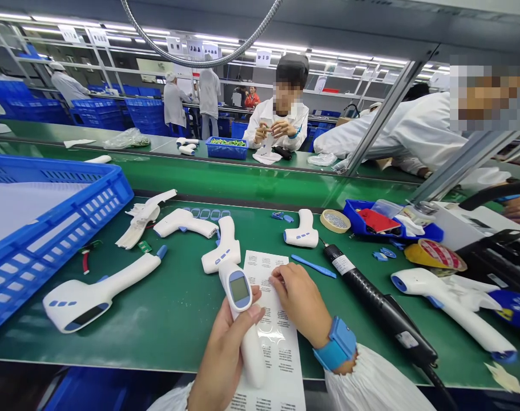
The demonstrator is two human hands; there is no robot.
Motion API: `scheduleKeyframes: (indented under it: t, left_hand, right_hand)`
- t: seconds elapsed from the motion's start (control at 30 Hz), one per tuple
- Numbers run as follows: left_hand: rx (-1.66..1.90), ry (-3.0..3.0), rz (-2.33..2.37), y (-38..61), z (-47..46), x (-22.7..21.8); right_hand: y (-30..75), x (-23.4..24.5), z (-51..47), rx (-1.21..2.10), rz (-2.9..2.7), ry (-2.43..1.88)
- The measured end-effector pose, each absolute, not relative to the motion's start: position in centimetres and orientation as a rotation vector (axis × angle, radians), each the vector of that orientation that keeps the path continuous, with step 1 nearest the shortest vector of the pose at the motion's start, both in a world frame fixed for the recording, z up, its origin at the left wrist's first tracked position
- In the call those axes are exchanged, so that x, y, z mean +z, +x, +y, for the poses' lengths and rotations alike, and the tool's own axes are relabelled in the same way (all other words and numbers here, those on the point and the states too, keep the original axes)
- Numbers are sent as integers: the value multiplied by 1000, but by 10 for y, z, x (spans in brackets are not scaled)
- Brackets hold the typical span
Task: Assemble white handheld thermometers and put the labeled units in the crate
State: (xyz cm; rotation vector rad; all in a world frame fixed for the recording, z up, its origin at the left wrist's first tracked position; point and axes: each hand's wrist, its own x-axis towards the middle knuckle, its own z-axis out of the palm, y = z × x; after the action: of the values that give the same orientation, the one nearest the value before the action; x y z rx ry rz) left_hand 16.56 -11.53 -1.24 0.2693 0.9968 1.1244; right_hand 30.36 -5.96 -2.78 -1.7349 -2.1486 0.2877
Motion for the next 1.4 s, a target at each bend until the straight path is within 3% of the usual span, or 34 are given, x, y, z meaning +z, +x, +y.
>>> scheduleKeyframes:
  t: [0.3, 0.53, 1.03, 1.4]
  left_hand:
    - [1113, 227, 1068, 165, -113, -15]
    - [1122, 265, 1033, 164, -113, -17]
    - [1150, 371, 939, 163, -115, -18]
    - [1142, 447, 947, 161, -115, -25]
  right_hand:
    - [293, -31, -61, 181, -2162, -1804]
    - [297, -19, -74, 453, -2234, -1558]
    - [308, -13, -48, 919, -2097, -1471]
    - [312, -5, -44, 906, -2120, -1364]
